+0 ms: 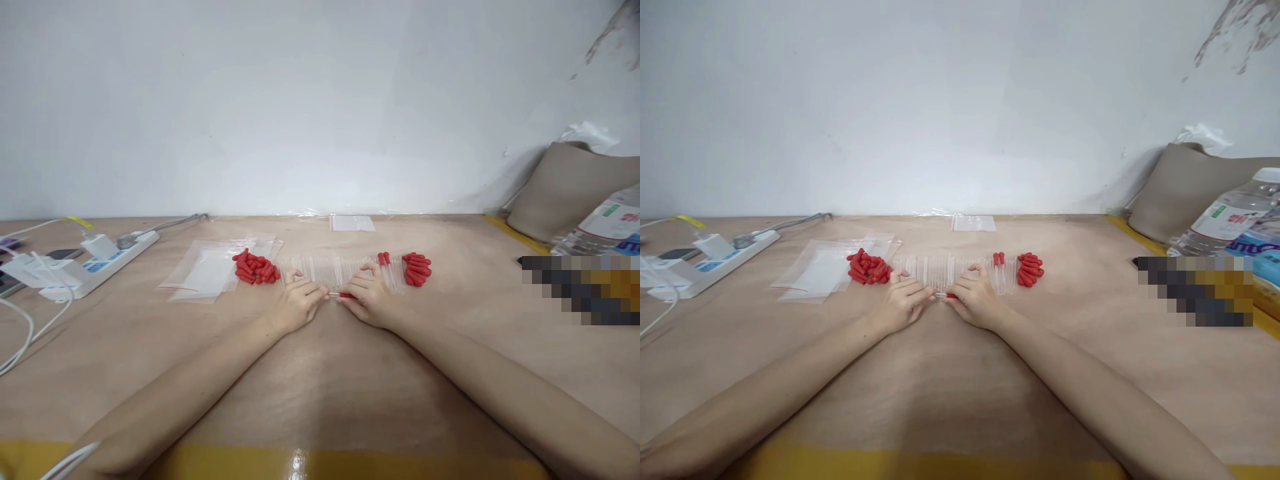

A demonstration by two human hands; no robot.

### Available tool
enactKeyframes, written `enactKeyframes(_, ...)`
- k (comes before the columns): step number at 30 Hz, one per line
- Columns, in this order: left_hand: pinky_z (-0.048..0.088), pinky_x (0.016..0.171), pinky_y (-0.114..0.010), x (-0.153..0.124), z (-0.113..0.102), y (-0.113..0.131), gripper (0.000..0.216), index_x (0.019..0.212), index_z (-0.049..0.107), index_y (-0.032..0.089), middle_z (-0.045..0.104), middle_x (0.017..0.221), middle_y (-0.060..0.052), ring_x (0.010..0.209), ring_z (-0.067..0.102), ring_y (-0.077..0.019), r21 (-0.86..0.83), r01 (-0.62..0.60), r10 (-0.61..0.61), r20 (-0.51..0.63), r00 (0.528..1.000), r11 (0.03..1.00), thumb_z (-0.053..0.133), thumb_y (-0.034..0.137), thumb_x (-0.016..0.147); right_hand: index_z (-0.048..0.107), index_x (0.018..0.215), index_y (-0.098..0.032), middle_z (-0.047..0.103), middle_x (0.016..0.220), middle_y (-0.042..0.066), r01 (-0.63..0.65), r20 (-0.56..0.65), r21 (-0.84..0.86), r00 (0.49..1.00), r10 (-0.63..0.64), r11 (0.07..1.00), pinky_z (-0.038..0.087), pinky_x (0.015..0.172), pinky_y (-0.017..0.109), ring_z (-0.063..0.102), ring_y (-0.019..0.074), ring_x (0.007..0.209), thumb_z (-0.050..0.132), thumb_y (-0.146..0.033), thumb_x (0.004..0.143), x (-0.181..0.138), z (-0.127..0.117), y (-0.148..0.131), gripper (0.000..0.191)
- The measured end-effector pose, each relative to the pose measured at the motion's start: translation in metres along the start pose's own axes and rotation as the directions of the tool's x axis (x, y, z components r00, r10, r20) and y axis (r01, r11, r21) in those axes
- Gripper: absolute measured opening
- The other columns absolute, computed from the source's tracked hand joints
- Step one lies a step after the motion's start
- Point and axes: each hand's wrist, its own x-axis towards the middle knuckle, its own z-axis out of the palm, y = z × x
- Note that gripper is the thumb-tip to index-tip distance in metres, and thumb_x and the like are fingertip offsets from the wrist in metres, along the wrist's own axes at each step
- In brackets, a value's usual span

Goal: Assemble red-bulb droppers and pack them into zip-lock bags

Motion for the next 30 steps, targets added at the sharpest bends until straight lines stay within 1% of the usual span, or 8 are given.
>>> enactKeyframes(6, 0.026, 0.082, -0.035, 0.0, 0.003, -0.002, 0.017, 0.085, 0.059, 0.018, 0.062, 0.065, 0.001, 0.062, 0.054, -0.011, -0.023, 0.037, -0.036, 0.044, 0.998, 0.999, 0.043, 0.02, 0.086, 0.057, 0.074, -0.016, 0.059, 0.063, 0.001, 0.013, -0.015, -0.01, 1.0, -0.013, 1.0, 0.028, 0.084, 0.035, 0.05, 0.012, 0.064, 0.046, -0.026, 0.085, 0.002, 0.004, 0.002, 0.019)
enactKeyframes(13, 0.027, 0.082, -0.035, 0.0, 0.002, -0.003, 0.017, 0.084, 0.06, 0.018, 0.062, 0.065, 0.001, 0.062, 0.055, -0.0113, -0.05, 0.052, -0.048, 0.066, 0.997, 0.997, 0.043, 0.021, 0.086, 0.058, 0.073, -0.015, 0.058, 0.062, 0.004, 0.047, 0.008, 0.085, 0.999, -0.047, 0.995, 0.038, 0.071, 0.032, 0.05, 0.015, 0.065, 0.045, -0.029, 0.086, 0.006, 0.012, 0.004, 0.023)
enactKeyframes(18, 0.024, 0.088, -0.036, 0.001, 0.001, -0.002, 0.02, 0.087, 0.061, 0.02, 0.065, 0.07, 0.001, 0.065, 0.057, -0.0109, -0.1, 0.121, -0.111, 0.1, 0.989, 0.988, 0.041, 0.024, 0.088, 0.061, 0.083, -0.017, 0.063, 0.069, 0.004, -0.053, 0.012, 0.206, 0.999, 0.051, 0.977, 0.041, 0.07, 0.032, 0.053, 0.016, 0.068, 0.053, -0.031, 0.082, 0.003, 0.009, 0.01, 0.016)
enactKeyframes(21, 0.022, 0.09, -0.038, 0.0, 0.003, -0.004, 0.021, 0.09, 0.062, 0.021, 0.067, 0.072, 0.001, 0.065, 0.058, -0.0112, -0.111, 0.171, -0.162, 0.091, 0.983, 0.979, 0.042, 0.028, 0.088, 0.06, 0.094, -0.018, 0.065, 0.078, 0.005, -0.15, 0.038, 0.263, 0.989, 0.146, 0.953, 0.042, 0.073, 0.035, 0.056, 0.0177, 0.074, 0.063, -0.032, 0.075, -0.002, 0.002, 0.014, 0.024)
enactKeyframes(23, 0.021, 0.09, -0.038, -0.001, 0.004, -0.005, 0.021, 0.09, 0.062, 0.021, 0.067, 0.072, 0.001, 0.065, 0.057, -0.0113, -0.109, 0.192, -0.183, 0.081, 0.98, 0.975, 0.043, 0.029, 0.088, 0.06, 0.095, -0.019, 0.065, 0.084, 0.006, -0.248, 0.043, 0.321, 0.968, 0.248, 0.914, 0.044, 0.074, 0.035, 0.058, 0.0184, 0.079, 0.065, -0.032, 0.072, -0.004, -0.003, 0.014, 0.027)
enactKeyframes(26, 0.022, 0.091, -0.038, -0.001, 0.004, -0.004, 0.023, 0.091, 0.062, 0.021, 0.067, 0.071, 0.001, 0.065, 0.057, -0.0112, -0.114, 0.205, -0.196, 0.09, 0.977, 0.972, 0.042, 0.03, 0.088, 0.062, 0.087, -0.019, 0.065, 0.083, 0.005, -0.373, 0.069, 0.457, 0.92, 0.386, 0.808, 0.046, 0.074, 0.033, 0.059, 0.0172, 0.079, 0.064, -0.031, 0.072, -0.004, -0.007, 0.01, 0.02)
enactKeyframes(28, 0.022, 0.091, -0.038, 0.0, 0.002, -0.004, 0.023, 0.093, 0.062, 0.022, 0.066, 0.072, 0.001, 0.069, 0.057, -0.0118, -0.126, 0.207, -0.196, 0.098, 0.976, 0.97, 0.041, 0.031, 0.088, 0.062, 0.084, -0.019, 0.065, 0.08, 0.004, -0.417, 0.097, 0.56, 0.891, 0.443, 0.716, 0.047, 0.074, 0.032, 0.06, 0.0162, 0.077, 0.062, -0.033, 0.073, 0.001, -0.008, 0.009, 0.018)
enactKeyframes(30, 0.022, 0.092, -0.038, 0.001, -0.001, -0.003, 0.025, 0.101, 0.06, 0.022, 0.067, 0.081, -0.001, 0.078, 0.057, -0.0137, -0.146, 0.212, -0.2, 0.089, 0.976, 0.966, 0.041, 0.033, 0.088, 0.062, 0.089, -0.019, 0.065, 0.082, 0.004, -0.435, 0.096, 0.635, 0.865, 0.493, 0.639, 0.046, 0.074, 0.031, 0.06, 0.0159, 0.078, 0.059, -0.037, 0.075, 0.008, -0.011, 0.011, 0.022)
